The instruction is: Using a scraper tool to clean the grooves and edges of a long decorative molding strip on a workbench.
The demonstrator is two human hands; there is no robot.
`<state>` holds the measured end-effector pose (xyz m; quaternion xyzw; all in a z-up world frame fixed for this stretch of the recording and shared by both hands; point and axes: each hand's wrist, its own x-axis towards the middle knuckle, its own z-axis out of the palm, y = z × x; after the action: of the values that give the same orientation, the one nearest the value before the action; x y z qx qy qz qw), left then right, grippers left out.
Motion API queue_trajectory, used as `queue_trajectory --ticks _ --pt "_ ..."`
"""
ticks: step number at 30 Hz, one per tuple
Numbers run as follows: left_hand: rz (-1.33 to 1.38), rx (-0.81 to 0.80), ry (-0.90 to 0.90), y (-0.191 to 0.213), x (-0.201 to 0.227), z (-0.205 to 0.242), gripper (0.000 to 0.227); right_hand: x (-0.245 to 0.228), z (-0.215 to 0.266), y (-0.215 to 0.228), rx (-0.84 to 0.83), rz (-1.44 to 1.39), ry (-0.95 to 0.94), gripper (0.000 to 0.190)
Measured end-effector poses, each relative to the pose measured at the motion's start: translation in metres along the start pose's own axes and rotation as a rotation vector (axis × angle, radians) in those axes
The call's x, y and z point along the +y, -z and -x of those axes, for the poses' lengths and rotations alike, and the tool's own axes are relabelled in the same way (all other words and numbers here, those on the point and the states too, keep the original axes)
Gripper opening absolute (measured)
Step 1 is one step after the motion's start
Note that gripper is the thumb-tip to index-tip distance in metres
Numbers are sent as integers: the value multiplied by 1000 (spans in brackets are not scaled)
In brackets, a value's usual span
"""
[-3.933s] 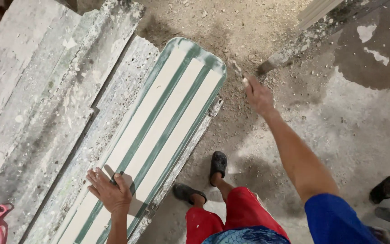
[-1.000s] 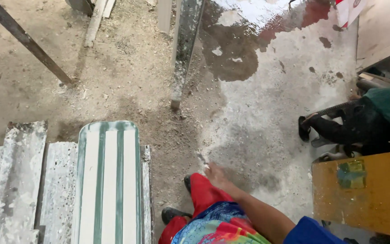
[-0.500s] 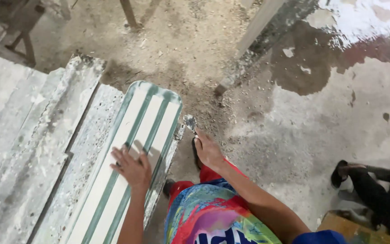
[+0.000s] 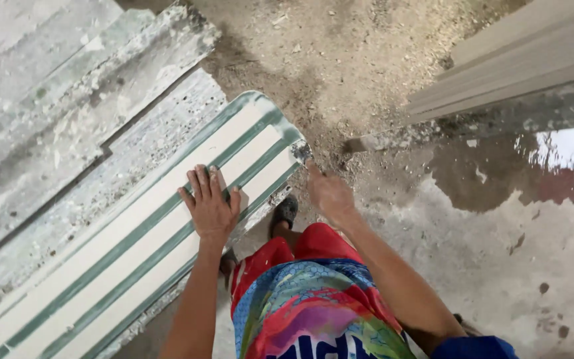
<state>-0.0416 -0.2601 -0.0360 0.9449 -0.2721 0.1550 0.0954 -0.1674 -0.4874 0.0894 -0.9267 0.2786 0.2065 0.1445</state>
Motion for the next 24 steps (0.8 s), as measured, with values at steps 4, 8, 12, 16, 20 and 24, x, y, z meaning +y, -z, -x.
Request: queue_trajectory --ticks 4,8,12,16,20,24 --pt "11 46 -10 3 1 -8 66 5 7 18 -73 33 57 48" --pt "21 26 10 0 1 -4 69 6 1 29 -171 112 71 52" --pt "-10 56 47 -2 1 6 70 -6 -19 35 -175 116 106 51" --pt "63 62 65 -14 -2 -5 77 -1 3 44 -173 222 71 50" --pt "113 50 126 -15 -1 1 81 18 -14 9 -125 151 166 47" --pt "144 35 249 -28 -7 -8 80 4 -38 27 -70 165 207 50"
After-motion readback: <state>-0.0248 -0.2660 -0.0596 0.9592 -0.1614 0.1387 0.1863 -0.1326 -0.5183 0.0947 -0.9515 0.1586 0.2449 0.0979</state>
